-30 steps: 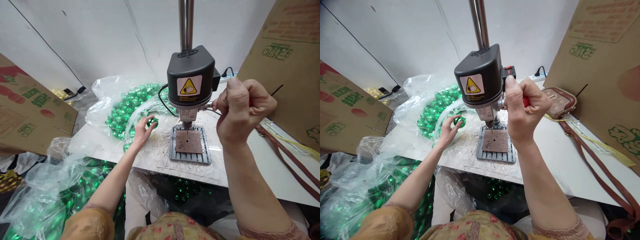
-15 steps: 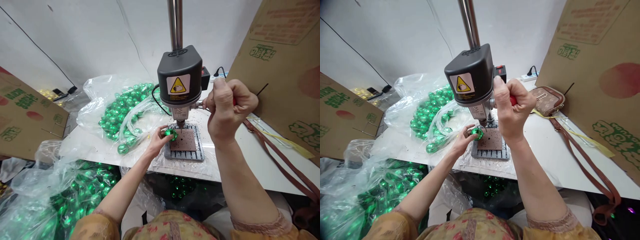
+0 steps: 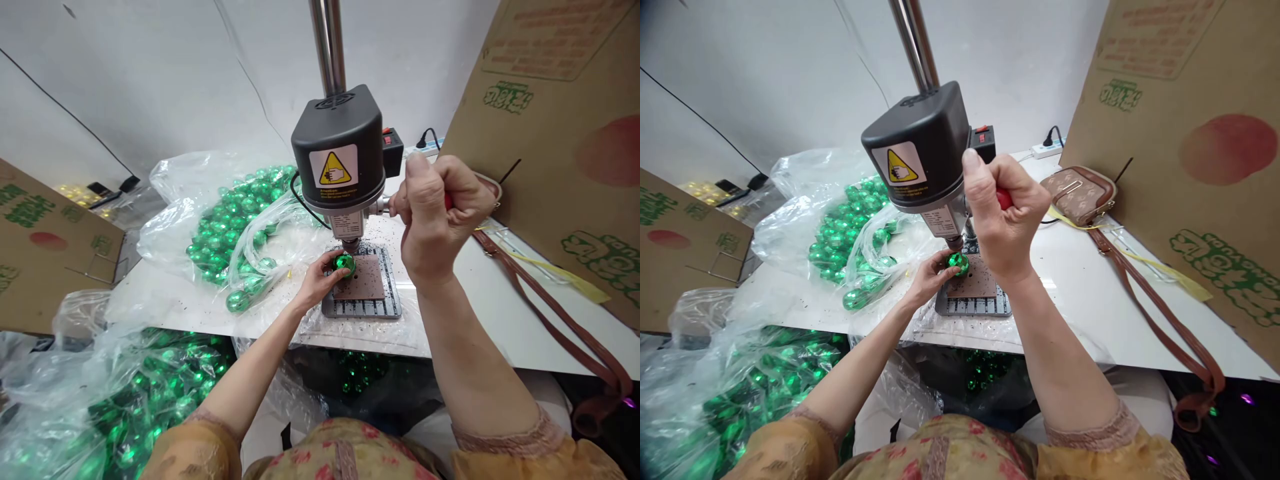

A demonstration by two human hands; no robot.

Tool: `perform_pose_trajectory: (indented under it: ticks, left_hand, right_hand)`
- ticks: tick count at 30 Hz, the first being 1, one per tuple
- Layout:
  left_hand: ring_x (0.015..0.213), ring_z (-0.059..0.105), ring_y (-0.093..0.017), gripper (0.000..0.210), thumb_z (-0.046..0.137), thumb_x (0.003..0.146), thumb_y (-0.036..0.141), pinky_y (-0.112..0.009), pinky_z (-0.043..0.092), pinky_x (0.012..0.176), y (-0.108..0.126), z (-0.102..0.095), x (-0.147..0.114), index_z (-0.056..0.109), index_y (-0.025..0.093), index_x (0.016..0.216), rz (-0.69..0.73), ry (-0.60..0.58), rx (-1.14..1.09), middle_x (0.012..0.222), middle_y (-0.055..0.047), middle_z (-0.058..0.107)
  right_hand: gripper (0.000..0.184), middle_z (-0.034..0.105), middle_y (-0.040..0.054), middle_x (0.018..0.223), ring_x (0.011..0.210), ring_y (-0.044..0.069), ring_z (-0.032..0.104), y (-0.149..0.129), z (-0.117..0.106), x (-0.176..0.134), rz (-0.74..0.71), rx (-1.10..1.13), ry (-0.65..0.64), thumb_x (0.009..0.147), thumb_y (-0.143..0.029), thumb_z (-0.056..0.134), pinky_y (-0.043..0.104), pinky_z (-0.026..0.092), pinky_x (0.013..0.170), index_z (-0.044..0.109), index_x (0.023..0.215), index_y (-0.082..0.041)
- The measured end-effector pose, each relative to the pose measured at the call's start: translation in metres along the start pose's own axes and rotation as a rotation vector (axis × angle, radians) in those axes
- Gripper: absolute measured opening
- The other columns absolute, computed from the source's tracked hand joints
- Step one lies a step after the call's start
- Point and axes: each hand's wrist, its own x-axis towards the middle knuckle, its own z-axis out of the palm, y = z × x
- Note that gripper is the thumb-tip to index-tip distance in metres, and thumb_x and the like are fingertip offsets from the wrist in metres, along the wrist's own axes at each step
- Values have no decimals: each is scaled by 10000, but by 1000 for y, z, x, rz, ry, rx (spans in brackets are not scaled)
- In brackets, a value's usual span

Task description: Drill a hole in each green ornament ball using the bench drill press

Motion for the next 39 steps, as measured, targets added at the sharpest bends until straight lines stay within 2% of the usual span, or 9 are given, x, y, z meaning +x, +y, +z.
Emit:
perform_pose_trajectory:
  ticks: [6,11,18,23,30,39]
  left_hand:
    - [967,684,-209,555,838,765,456,-316,523,842,1,5,1,655,190,1216,70,-3,86,1079,-67,742]
    - [896,665,-192,519,879,716,378,-310,523,806,2,15,-4,646,189,1140,95,79,169,994,-49,719]
    - [1018,686,-258,503,857,749,341,-405,536,921,-1,31,-10,646,189,1179,136,90,206,1099,-94,730]
    - [1070,682,-273,502,849,770,339,-441,536,969,-5,32,-12,646,202,1209,145,107,218,1144,-99,719]
    - [1122,674,-303,517,863,756,333,-485,519,1022,-6,34,-14,642,202,1205,121,123,189,1174,-113,708]
    - [1181,649,-296,511,847,789,361,-481,499,1064,-8,33,-15,632,218,1231,131,96,175,1217,-105,690]
  right_hand:
    - [492,278,-63,506,455,48,342,1,0,0,24,-2,5,927,-384,618,269,282,482,307,585,-218]
    - [474,292,-70,494,449,45,330,3,-1,0,16,29,2,923,-363,627,272,262,479,327,589,-213]
    - [470,268,-71,512,455,23,347,-1,-1,1,7,-4,-4,934,-311,607,245,287,487,322,578,-200]
    - [460,255,-71,516,448,23,352,0,-2,0,-23,16,-13,935,-261,605,241,287,474,308,589,-197]
    - [507,251,-53,506,455,36,325,9,-5,-13,-102,-46,11,957,-313,578,262,325,462,261,578,-198]
    - [491,219,-62,504,425,45,277,15,-8,-21,-162,85,16,923,-219,588,296,294,463,243,576,-188]
